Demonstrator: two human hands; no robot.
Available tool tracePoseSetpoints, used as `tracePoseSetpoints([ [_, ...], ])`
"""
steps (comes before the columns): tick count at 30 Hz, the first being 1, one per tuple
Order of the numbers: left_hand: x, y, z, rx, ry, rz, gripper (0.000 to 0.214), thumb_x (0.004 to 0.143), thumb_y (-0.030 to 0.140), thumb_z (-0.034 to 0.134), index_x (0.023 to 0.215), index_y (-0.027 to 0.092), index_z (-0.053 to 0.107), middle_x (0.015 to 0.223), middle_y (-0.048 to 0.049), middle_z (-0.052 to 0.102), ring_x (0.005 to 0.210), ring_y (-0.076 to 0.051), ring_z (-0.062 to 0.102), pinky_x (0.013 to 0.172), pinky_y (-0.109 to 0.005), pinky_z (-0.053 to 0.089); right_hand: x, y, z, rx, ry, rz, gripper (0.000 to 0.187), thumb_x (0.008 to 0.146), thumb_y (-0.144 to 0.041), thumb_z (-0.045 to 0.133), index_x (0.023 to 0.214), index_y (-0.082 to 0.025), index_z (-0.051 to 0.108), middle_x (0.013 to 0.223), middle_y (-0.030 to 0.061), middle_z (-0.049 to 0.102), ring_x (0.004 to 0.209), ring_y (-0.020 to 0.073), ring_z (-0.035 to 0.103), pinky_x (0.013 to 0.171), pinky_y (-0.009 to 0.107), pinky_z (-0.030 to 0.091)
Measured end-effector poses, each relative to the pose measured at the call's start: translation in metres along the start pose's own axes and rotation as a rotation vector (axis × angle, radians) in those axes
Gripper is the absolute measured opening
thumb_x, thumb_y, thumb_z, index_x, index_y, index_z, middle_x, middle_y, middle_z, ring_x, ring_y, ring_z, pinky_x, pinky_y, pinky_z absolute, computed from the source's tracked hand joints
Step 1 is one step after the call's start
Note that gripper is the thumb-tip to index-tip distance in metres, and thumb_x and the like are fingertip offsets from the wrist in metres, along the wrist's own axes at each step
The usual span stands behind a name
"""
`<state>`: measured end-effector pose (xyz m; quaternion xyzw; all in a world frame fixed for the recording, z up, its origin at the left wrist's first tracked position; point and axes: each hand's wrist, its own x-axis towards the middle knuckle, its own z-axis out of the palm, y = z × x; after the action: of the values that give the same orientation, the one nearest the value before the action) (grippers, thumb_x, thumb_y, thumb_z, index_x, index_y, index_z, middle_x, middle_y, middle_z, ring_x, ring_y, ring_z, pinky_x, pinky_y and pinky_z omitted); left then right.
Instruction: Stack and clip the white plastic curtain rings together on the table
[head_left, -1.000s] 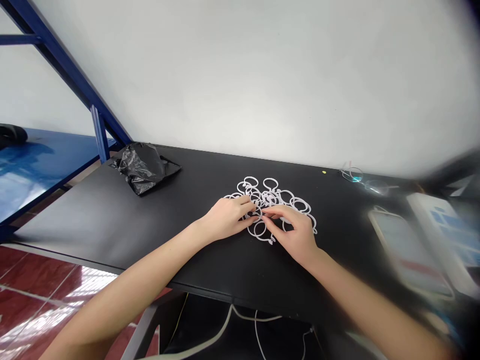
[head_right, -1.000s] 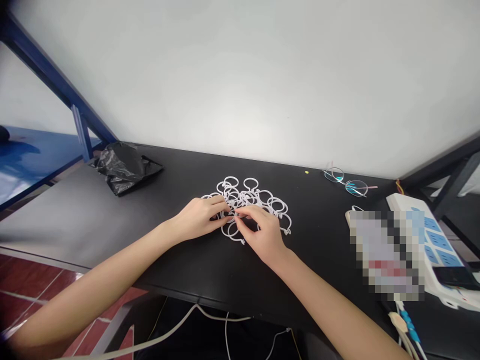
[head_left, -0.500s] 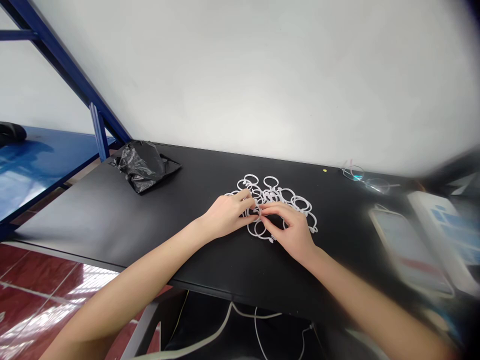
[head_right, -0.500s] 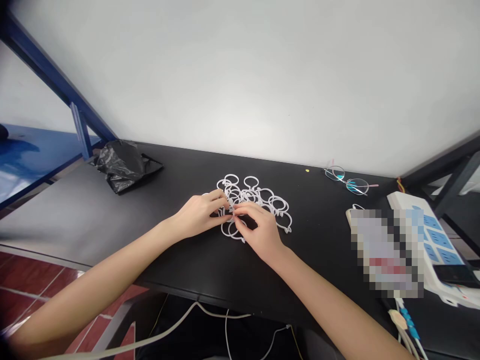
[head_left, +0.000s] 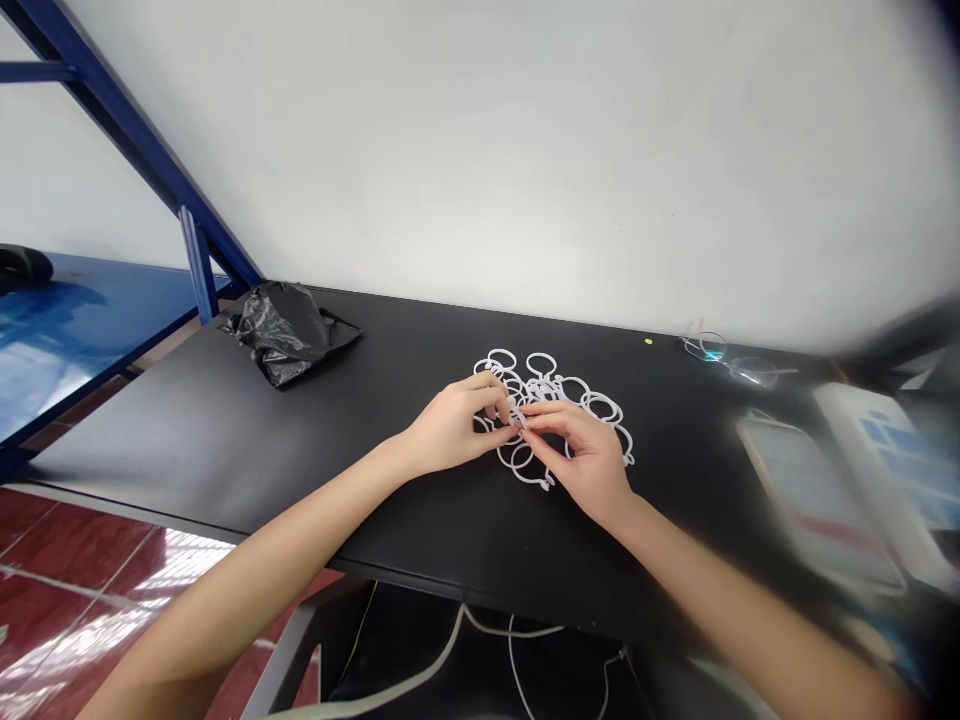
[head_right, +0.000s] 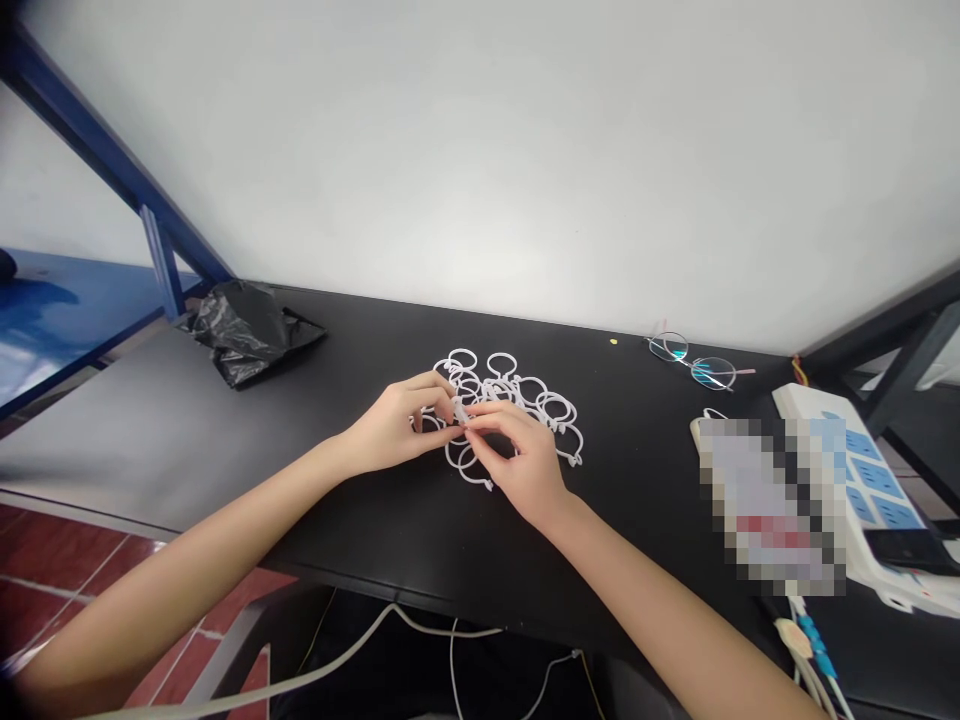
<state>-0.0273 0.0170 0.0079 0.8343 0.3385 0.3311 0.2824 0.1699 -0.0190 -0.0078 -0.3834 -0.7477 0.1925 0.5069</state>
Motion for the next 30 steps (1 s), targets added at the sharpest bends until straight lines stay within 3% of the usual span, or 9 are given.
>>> tracePoseSetpoints([
  [6,0.003,0.004,-0.009,-0.242,0.068,-0.110,0.024,0.084,0.030,0.068,0.071,0.015,0.055,0.084,-0.0041,0.064,0.077,-0.013,0.062,0.056,-0.019,0.049,-0.002,-0.001,-0.001,0.035,0.050,-0.009,0.012,0.085,-0.012,0.067,0.086,-0.023,0.072,0.090,0.0061,0.076,0.084,0.0208,0.073,0.076,0.037,0.064],
  [12,0.004,0.006,-0.013,-0.293,0.082,-0.156,0.022,0.084,0.036,0.069,0.089,0.015,0.067,0.087,-0.0046,0.070,0.076,-0.013,0.066,0.057,-0.019,0.049,-0.001,-0.004,-0.001,0.050,0.072,-0.040,0.012,0.083,-0.010,0.068,0.084,-0.022,0.072,0.087,0.0061,0.076,0.081,0.0211,0.073,0.071,0.036,0.064],
  [16,0.007,-0.003,-0.030,-0.276,0.092,-0.168,0.025,0.086,0.038,0.067,0.093,0.014,0.072,0.089,-0.0081,0.072,0.077,-0.015,0.066,0.051,-0.018,0.048,-0.003,-0.004,-0.002,0.056,0.090,-0.040,0.011,0.083,-0.011,0.068,0.084,-0.021,0.071,0.091,0.0070,0.075,0.078,0.0206,0.073,0.064,0.034,0.063],
  [21,0.011,-0.022,-0.053,-0.417,0.246,-0.252,0.026,0.080,0.037,0.073,0.092,0.013,0.073,0.092,-0.0080,0.073,0.078,-0.015,0.066,0.059,-0.022,0.057,-0.004,0.000,-0.003,0.042,0.099,-0.008,0.012,0.084,-0.010,0.066,0.086,-0.020,0.071,0.093,0.0077,0.075,0.076,0.0196,0.071,0.060,0.032,0.061],
  [27,0.010,-0.020,-0.042,-0.690,0.157,-0.322,0.025,0.078,0.034,0.077,0.091,0.014,0.071,0.091,-0.0050,0.071,0.078,-0.012,0.066,0.061,-0.019,0.057,-0.003,-0.003,0.000,0.025,0.040,-0.019,0.012,0.085,-0.009,0.065,0.087,-0.020,0.070,0.091,0.0070,0.073,0.073,0.0167,0.069,0.059,0.029,0.060],
  [30,0.009,-0.014,-0.032,-0.783,0.127,-0.308,0.022,0.079,0.032,0.077,0.091,0.015,0.069,0.088,-0.0036,0.070,0.077,-0.012,0.066,0.059,-0.017,0.056,-0.003,-0.006,0.000,0.047,0.009,0.012,0.014,0.084,-0.011,0.067,0.096,-0.020,0.070,0.094,0.0073,0.071,0.070,0.0153,0.068,0.060,0.030,0.061],
])
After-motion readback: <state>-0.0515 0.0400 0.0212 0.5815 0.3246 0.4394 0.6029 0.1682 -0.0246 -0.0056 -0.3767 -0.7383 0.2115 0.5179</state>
